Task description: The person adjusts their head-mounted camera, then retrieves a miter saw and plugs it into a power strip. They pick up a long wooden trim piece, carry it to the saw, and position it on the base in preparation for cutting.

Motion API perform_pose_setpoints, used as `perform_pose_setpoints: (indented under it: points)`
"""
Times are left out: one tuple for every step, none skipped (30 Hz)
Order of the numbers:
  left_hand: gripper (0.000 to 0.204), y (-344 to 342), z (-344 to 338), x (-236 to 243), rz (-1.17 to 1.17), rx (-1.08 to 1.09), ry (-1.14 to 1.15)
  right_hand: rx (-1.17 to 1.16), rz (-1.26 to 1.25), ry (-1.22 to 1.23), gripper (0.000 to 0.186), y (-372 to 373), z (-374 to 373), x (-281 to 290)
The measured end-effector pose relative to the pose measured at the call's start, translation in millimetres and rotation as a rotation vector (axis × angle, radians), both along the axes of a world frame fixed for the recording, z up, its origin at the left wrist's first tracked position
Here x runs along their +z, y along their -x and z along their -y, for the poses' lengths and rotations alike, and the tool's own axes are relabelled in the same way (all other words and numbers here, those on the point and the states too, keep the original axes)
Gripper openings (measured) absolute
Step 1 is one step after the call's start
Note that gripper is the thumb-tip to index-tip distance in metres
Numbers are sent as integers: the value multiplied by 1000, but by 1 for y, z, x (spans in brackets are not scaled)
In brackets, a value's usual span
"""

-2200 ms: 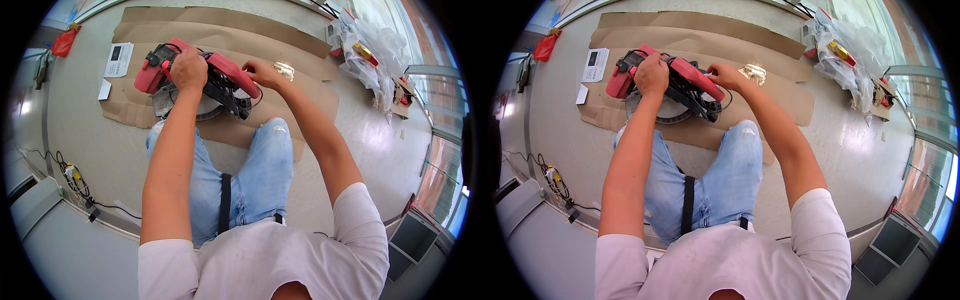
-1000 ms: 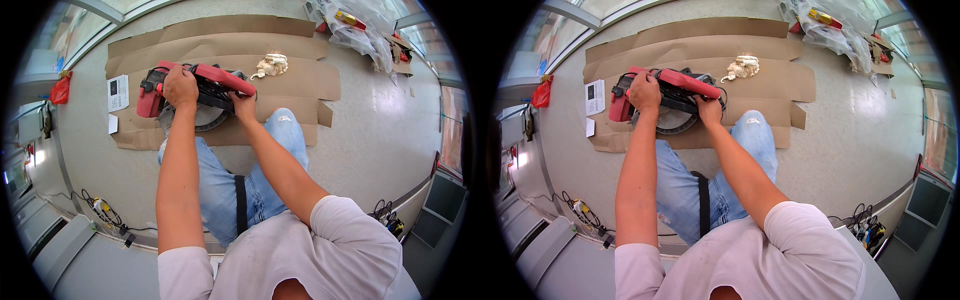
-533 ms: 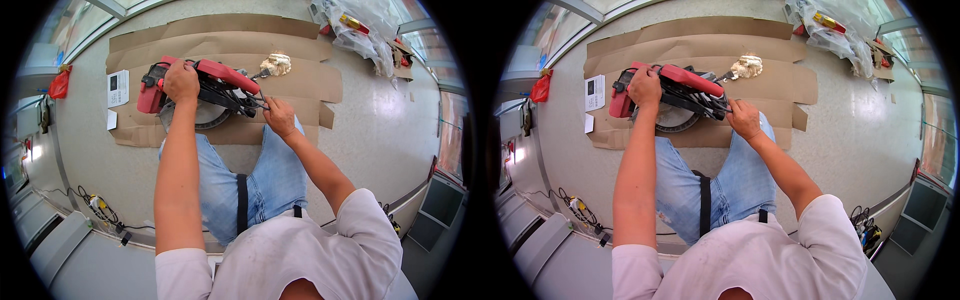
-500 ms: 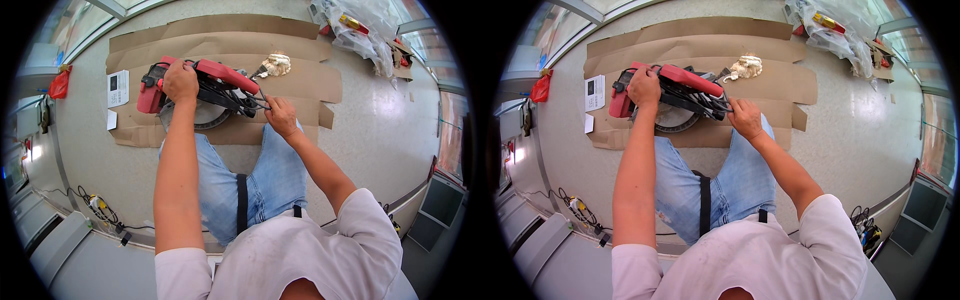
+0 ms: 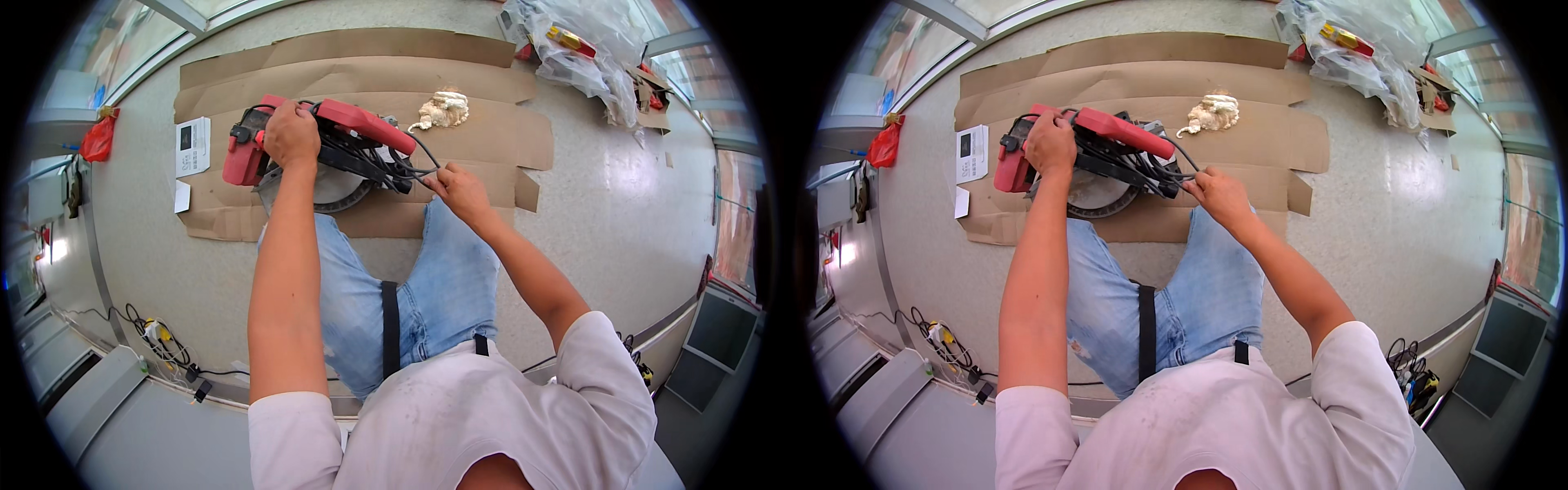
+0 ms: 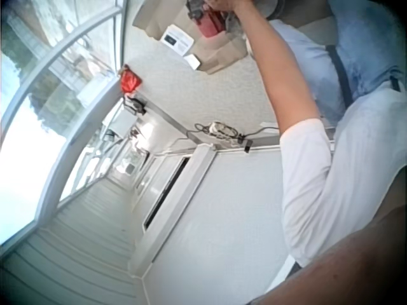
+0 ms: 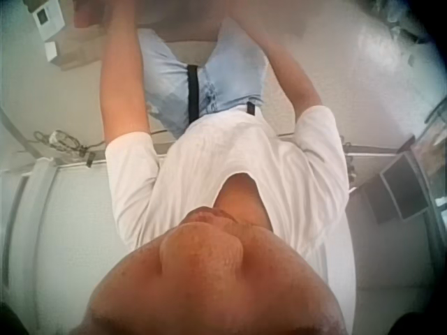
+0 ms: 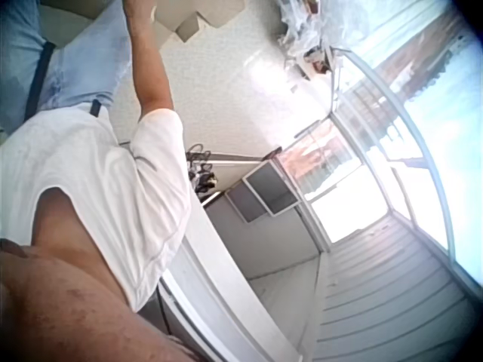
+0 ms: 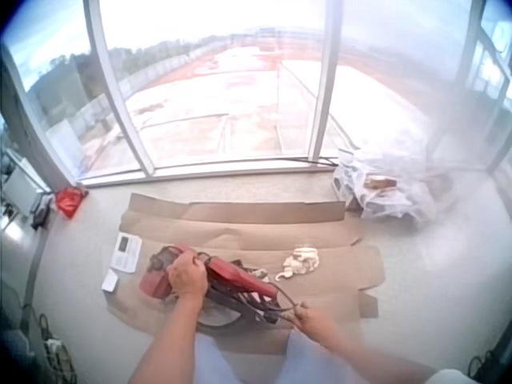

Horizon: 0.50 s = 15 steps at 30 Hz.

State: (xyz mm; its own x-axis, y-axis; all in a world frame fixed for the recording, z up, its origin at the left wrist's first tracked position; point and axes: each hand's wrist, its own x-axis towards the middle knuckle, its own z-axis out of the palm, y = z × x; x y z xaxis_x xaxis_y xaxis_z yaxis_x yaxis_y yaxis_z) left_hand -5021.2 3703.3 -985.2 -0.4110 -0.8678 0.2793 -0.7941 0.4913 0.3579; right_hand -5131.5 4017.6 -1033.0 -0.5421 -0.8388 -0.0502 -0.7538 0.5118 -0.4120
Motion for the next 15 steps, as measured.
perform_pose_setpoints:
  points:
    - [13,-2,1,1,1,-3,-4,-59,105,91,21,3,-2,-2]
    - [13,-3,1,1,3,-6,-8,-117,210,183,19,6,-4,-4]
    - [13,-2,2,1,-7,-5,-7,-170,317,278,17,9,-2,-4]
    - [14,-2,2,1,-16,-3,-6,-294,478,480,14,14,3,-4]
    - [14,-1,3,0,-25,0,-4,-417,640,682,11,19,11,-5]
    - [14,0,1,0,-14,8,-3,-550,805,881,10,21,17,-5]
    - [14,0,1,2,-2,19,2,-594,960,896,13,24,27,3]
    - [14,0,1,4,9,31,7,-637,1116,908,16,27,37,12]
    - [14,-1,3,4,10,38,-5,-678,1263,925,19,33,48,18]
    - [14,-2,4,3,8,41,-18,-672,1352,835,24,38,57,13]
    - [14,-3,5,2,7,44,-30,-571,1380,751,23,43,68,9]
    - [14,-3,5,4,6,41,-36,-469,1408,661,23,46,79,4]
    - [14,-1,3,6,12,35,-42,-370,1429,571,22,52,88,4]
    - [14,1,1,6,17,30,-48,-326,1353,491,21,61,94,6]
    - [14,3,2,6,23,32,-50,-273,1278,410,21,69,103,12]
